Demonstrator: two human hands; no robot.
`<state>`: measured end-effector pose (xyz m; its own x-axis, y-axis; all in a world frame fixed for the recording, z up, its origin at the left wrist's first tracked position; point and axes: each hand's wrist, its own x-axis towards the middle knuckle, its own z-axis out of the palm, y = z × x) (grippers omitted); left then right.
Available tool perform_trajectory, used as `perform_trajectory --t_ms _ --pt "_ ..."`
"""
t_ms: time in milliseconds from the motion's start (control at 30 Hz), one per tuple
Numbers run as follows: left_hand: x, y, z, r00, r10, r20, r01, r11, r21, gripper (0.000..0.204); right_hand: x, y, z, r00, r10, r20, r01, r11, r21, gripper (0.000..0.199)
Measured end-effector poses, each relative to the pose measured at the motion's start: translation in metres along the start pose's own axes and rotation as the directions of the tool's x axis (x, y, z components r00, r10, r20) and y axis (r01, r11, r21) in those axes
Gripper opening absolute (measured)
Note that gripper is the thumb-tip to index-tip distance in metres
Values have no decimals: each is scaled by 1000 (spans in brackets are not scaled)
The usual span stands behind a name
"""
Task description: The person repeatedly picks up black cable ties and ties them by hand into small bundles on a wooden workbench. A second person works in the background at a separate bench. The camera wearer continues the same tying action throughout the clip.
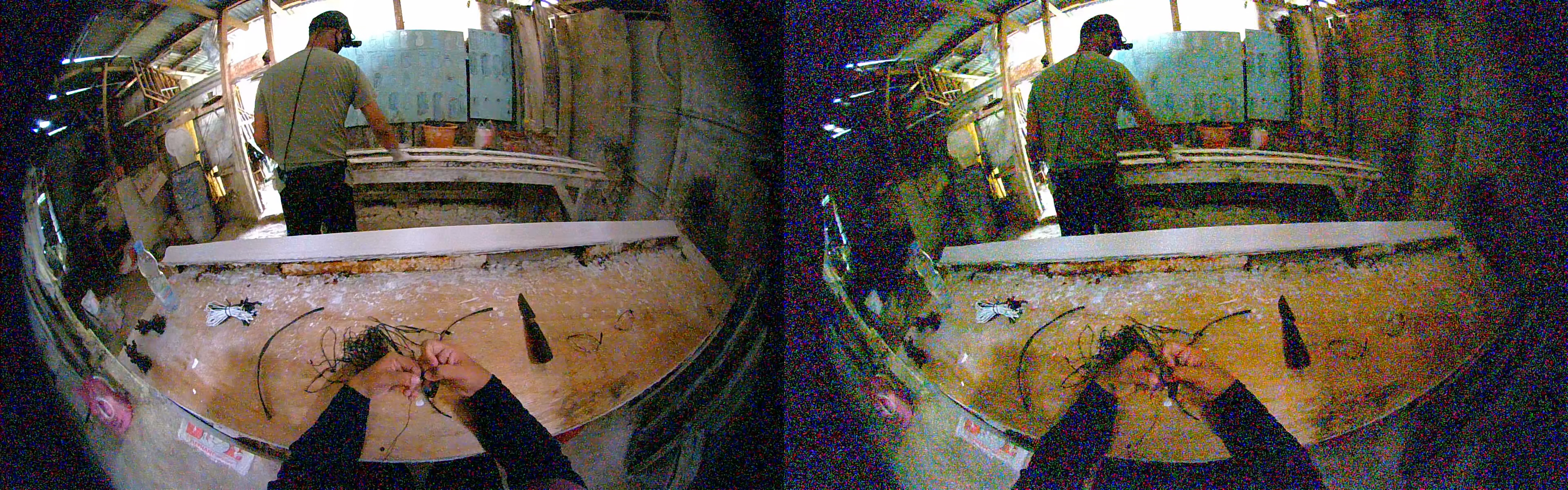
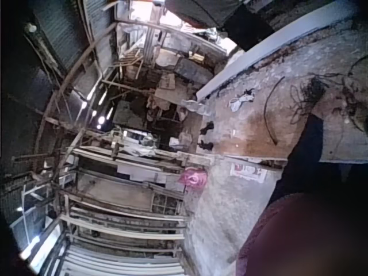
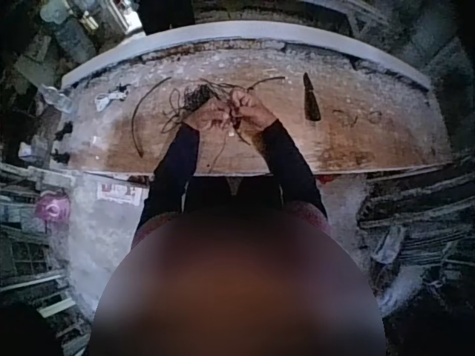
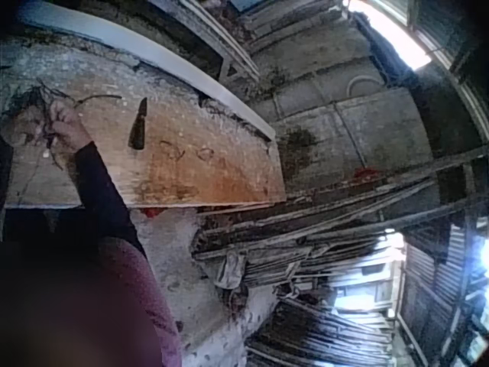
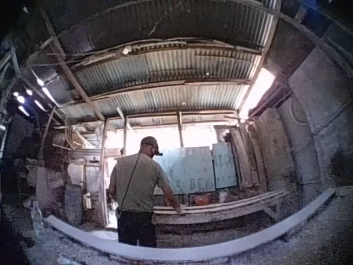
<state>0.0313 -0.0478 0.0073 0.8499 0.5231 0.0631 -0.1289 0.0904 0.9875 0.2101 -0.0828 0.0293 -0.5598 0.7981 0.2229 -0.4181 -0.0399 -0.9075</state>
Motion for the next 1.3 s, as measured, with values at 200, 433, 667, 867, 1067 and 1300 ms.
perform_trajectory --t_ms 200,433,667,867,1067,1300 --pt "3 1 0 986 107 -126 -116 991 -61 17 8 9 -4 992 -100 -74 105 992 73 13" --pt "15 12 17 885 280 -371 -243 959 143 27 8 -4 1 937 -142 -320 270 875 401 27" --pt "18 5 11 914 188 -358 -69 945 319 26 8 -8 2 915 -160 -369 290 898 332 40" --pt "13 17 12 773 313 -551 -131 930 344 12 8 -6 -5 895 -26 -446 127 972 197 25" --pt "9 23 14 698 184 -692 -128 983 133 8 10 1 -10 853 -30 -520 60 997 40 27" --pt "10 21 3 560 295 -774 -196 955 222 7 6 -11 -7 832 -199 -519 240 971 12 27"
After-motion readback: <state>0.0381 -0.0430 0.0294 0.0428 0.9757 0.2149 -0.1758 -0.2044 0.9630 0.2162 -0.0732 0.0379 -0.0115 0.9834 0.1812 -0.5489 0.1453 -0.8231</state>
